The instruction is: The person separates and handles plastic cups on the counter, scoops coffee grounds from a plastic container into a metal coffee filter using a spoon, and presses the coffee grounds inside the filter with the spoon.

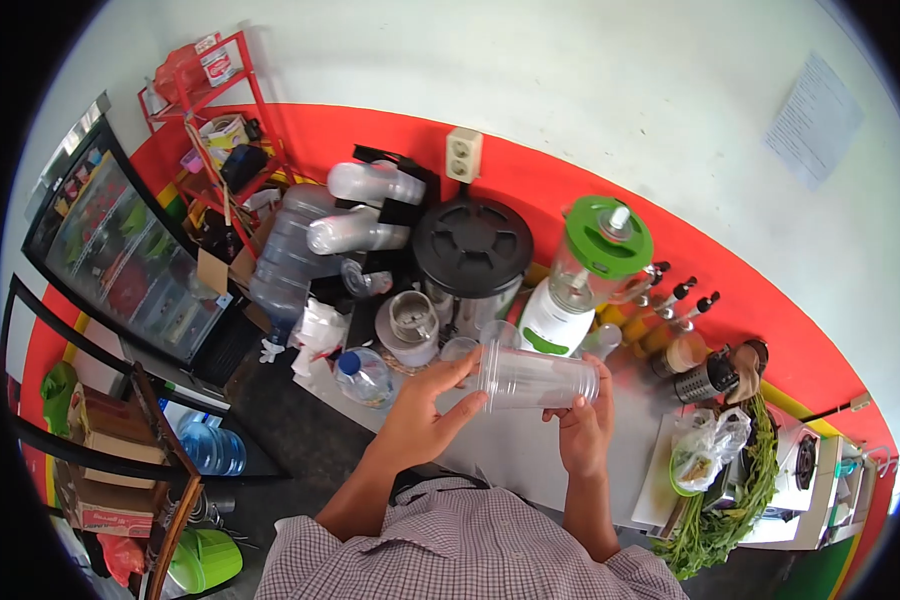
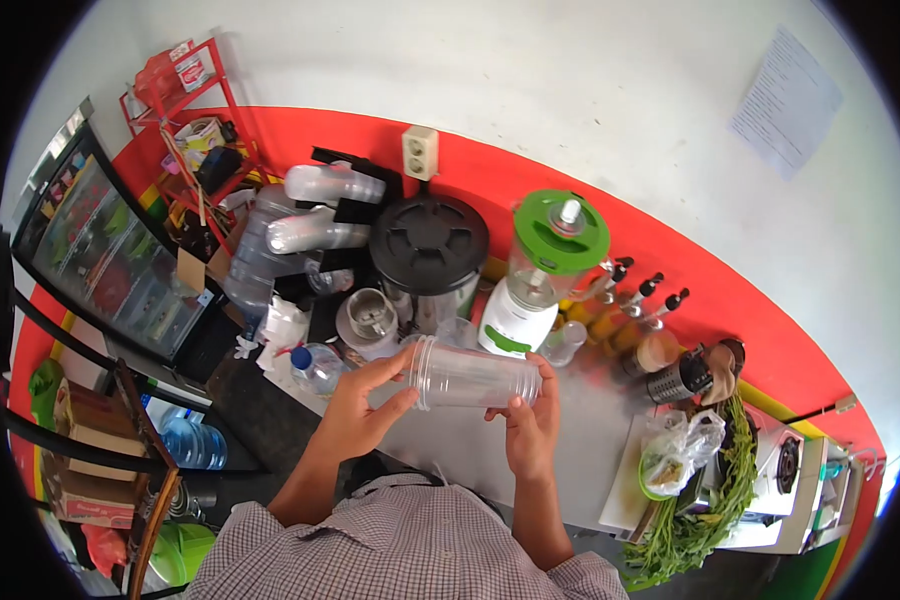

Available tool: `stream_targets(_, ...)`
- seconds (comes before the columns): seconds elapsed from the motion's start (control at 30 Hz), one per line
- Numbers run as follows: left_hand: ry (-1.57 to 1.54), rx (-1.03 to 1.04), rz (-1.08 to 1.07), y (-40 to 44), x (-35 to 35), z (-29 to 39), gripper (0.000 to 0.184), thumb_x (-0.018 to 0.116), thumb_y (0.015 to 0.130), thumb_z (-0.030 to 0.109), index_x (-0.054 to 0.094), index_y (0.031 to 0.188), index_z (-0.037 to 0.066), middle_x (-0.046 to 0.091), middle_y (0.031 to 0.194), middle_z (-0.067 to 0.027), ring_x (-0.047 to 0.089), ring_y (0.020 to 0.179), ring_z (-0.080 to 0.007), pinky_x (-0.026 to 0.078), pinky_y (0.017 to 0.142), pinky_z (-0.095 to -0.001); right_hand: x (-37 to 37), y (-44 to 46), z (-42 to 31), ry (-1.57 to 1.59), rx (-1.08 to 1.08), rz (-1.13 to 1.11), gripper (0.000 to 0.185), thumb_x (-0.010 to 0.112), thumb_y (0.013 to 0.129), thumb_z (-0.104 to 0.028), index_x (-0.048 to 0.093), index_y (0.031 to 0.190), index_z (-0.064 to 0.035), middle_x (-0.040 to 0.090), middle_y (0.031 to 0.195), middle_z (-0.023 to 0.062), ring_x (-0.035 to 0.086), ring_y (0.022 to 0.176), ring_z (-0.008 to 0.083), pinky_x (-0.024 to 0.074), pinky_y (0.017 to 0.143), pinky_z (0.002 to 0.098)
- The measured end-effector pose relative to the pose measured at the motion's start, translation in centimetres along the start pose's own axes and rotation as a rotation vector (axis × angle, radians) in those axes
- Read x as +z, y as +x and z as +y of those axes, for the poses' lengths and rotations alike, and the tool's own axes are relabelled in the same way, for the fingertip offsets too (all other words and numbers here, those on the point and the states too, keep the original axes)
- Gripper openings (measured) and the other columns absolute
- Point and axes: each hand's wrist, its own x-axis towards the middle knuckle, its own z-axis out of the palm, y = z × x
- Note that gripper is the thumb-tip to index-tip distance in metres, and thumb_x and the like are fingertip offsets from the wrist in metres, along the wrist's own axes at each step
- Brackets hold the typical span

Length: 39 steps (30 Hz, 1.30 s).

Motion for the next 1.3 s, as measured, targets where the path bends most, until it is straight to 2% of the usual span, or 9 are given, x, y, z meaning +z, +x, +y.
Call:
stream_targets(0.07, 0.031, 0.095, 0.061, 0.0, -1.5, -0.1, 0.055, 0.080, 0.098, 0.014, 0.065, 0.150, 0.003, 0.078, 0.126, -0.0209, 0.075, 0.114, -0.0267, 0.059, 0.092, -0.0353, 1.7, 0.9, 0.4, -0.024, 0.003, -0.006, 0.068, 0.072, 0.102, -0.031, 0.040, 0.156, -0.0061, 0.064, 0.134, 0.0133, 0.072, 0.104, 0.0237, 0.0598, 0.074, 0.0335)
stream_targets(0.23, 0.054, -0.031, 0.212, 0.4, -4.9, 1.4, 0.032, 0.079, 0.098, 0.007, 0.077, 0.128, -0.005, 0.082, 0.112, -0.0171, 0.077, 0.107, -0.0187, 0.058, 0.090, -0.0316, 5.2, 2.6, 1.4, -0.118, 0.006, -0.035, 0.066, 0.072, 0.102, -0.028, 0.039, 0.156, -0.0054, 0.065, 0.134, 0.0148, 0.072, 0.105, 0.0247, 0.0595, 0.076, 0.0335)
stream_targets(0.37, 0.002, 0.000, 0.237, 0.8, -7.7, -0.3, 0.036, 0.078, 0.098, 0.003, 0.073, 0.133, -0.005, 0.080, 0.121, -0.0145, 0.075, 0.105, -0.0149, 0.057, 0.090, -0.0287, 7.6, 3.6, 1.9, -0.136, 0.004, -0.085, 0.068, 0.075, 0.100, -0.016, 0.039, 0.156, -0.0032, 0.066, 0.132, 0.0144, 0.070, 0.106, 0.0226, 0.0597, 0.079, 0.0337)
stream_targets(0.43, -0.336, -0.034, 0.303, 1.5, -9.3, -0.7, 0.045, 0.076, 0.098, -0.001, 0.067, 0.142, -0.002, 0.075, 0.136, -0.0124, 0.072, 0.105, -0.0127, 0.056, 0.088, -0.0264, 9.3, 4.2, 2.5, -0.140, 0.003, -0.100, 0.069, 0.075, 0.098, -0.008, 0.039, 0.157, -0.0019, 0.067, 0.131, 0.0136, 0.069, 0.108, 0.0205, 0.0599, 0.080, 0.0334)
stream_targets(0.53, -0.326, -0.054, 0.269, 1.4, -11.4, -3.1, 0.053, 0.073, 0.099, -0.005, 0.061, 0.150, -0.001, 0.071, 0.144, -0.0119, 0.069, 0.107, -0.0120, 0.056, 0.089, -0.0265, 11.7, 5.1, 2.9, -0.169, 0.011, -0.122, 0.072, 0.077, 0.096, -0.002, 0.039, 0.157, -0.0020, 0.064, 0.137, 0.0144, 0.068, 0.115, 0.0211, 0.0606, 0.086, 0.0335)
stream_targets(0.7, -0.349, -0.051, 0.375, 1.5, -14.9, -6.2, 0.048, 0.069, 0.100, -0.006, 0.062, 0.148, -0.002, 0.072, 0.141, -0.0118, 0.069, 0.109, -0.0122, 0.056, 0.091, -0.0274, 15.7, 6.6, 4.9, -0.268, -0.049, -0.256, 0.077, 0.077, 0.092, 0.005, 0.038, 0.158, -0.0019, 0.053, 0.154, 0.0162, 0.060, 0.137, 0.0254, 0.0595, 0.102, 0.0373)
stream_targets(0.8, -0.330, -0.053, 0.431, 1.8, -17.1, -8.3, 0.050, 0.066, 0.100, -0.008, 0.062, 0.149, -0.002, 0.072, 0.139, -0.0124, 0.070, 0.112, -0.0144, 0.057, 0.095, -0.0287, 18.7, 6.9, 6.3, -0.411, -0.167, -0.331, 0.078, 0.081, 0.091, 0.002, 0.041, 0.158, -0.0028, 0.051, 0.157, 0.0174, 0.057, 0.142, 0.0277, 0.0584, 0.105, 0.0392)
stream_targets(1.1, -0.262, 0.017, 0.380, 5.2, -22.4, -11.7, 0.053, 0.066, 0.096, -0.008, 0.064, 0.149, 0.000, 0.073, 0.135, -0.0125, 0.069, 0.120, -0.0179, 0.056, 0.099, -0.0328, 26.0, 7.5, 8.4, -0.800, -0.423, -0.380, 0.075, 0.091, 0.083, -0.005, 0.057, 0.149, -0.0049, 0.053, 0.157, 0.0241, 0.059, 0.140, 0.0367, 0.0641, 0.091, 0.0407)
stream_targets(1.3, -0.208, 0.033, 0.359, 8.5, -25.0, -13.8, 0.052, 0.069, 0.096, -0.006, 0.066, 0.148, 0.001, 0.073, 0.133, -0.0119, 0.067, 0.118, -0.0191, 0.054, 0.098, -0.0341, 29.0, 9.5, 9.0, -0.906, -0.429, -0.319, 0.072, 0.091, 0.085, -0.008, 0.058, 0.149, -0.0052, 0.052, 0.157, 0.0248, 0.064, 0.130, 0.0364, 0.0628, 0.083, 0.0373)
